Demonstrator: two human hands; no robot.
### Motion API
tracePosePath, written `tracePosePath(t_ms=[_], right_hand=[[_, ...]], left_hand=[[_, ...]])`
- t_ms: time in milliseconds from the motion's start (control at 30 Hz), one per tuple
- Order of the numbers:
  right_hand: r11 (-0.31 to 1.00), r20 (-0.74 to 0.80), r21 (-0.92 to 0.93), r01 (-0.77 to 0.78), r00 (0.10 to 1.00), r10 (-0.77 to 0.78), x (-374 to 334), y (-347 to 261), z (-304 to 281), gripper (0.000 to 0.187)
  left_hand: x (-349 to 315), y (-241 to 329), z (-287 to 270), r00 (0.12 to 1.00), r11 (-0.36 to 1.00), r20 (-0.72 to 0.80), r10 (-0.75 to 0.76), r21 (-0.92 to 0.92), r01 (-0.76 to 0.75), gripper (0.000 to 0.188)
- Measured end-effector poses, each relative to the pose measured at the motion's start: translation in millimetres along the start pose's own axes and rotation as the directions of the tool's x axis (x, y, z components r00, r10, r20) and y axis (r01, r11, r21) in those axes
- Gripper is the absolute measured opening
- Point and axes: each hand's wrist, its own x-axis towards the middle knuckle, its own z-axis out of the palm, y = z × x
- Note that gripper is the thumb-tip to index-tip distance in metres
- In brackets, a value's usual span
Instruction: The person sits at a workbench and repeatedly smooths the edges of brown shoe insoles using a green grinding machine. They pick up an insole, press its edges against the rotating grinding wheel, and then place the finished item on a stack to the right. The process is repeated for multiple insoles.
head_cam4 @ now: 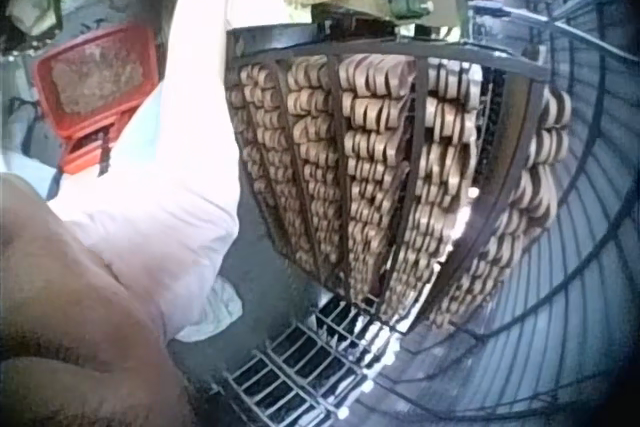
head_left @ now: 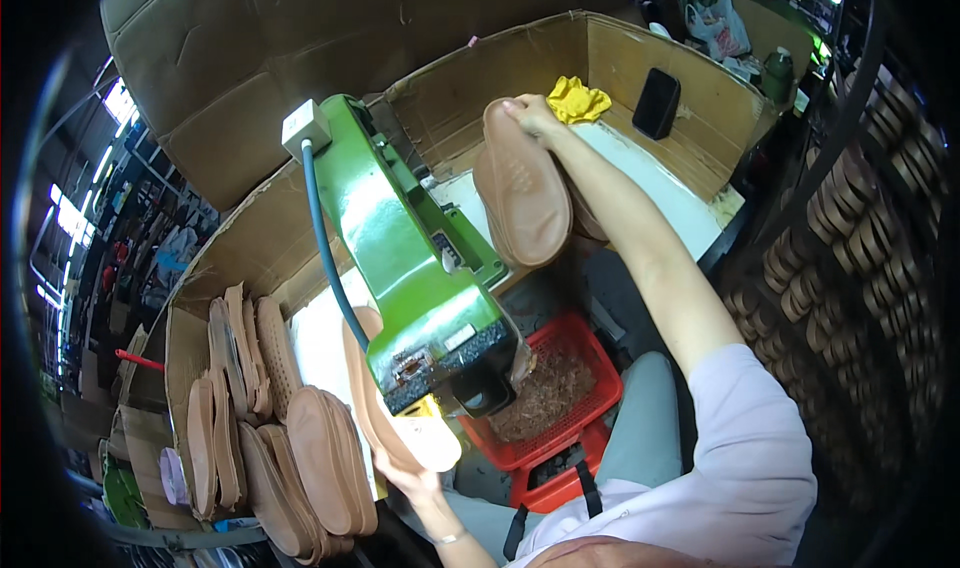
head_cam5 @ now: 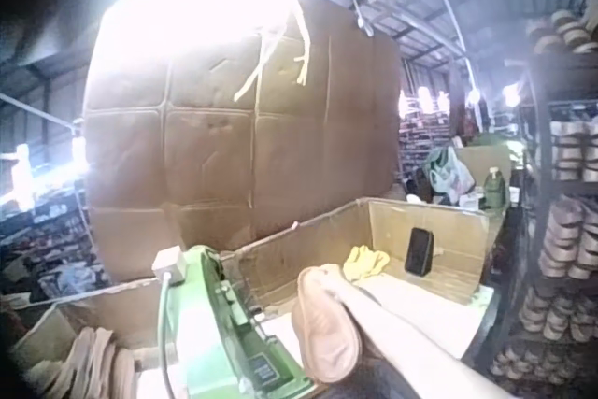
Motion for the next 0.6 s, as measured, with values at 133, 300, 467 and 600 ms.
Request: tracePosePath(t_ms=[133, 300, 467, 600], right_hand=[[0.899, -0.198, -0.428, 0.096, 0.960, -0.198, 15.5, 20.0, -5.1, 0.042], [0.837, -0.046, -0.272, 0.475, 0.862, -0.505, -154.9, -29.5, 12.4, 0.031], [0.962, 0.550, 0.194, -0.194, 0.833, 0.057, -411.4, 24.0, -55.9, 0.055], [0.746, 0.659, 0.338, -0.574, 0.710, 0.247, -528.9, 13.1, -26.4, 0.070]], left_hand=[[-69.9, -39.8, -9.5, 0.922, 0.880, 0.311, -0.230, -0.339, 0.334, 0.104], [-133.8, -34.5, -42.1, 0.773, 0.676, 0.462, -0.435, -0.399, 0.619, 0.106], [-125.2, -71.0, -41.3, 0.495, 0.377, 0.650, -0.577, -0.325, 0.867, 0.109], [-124.5, -87.9, -27.4, 0.301, 0.308, 0.733, -0.610, -0.130, 0.942, 0.108]])
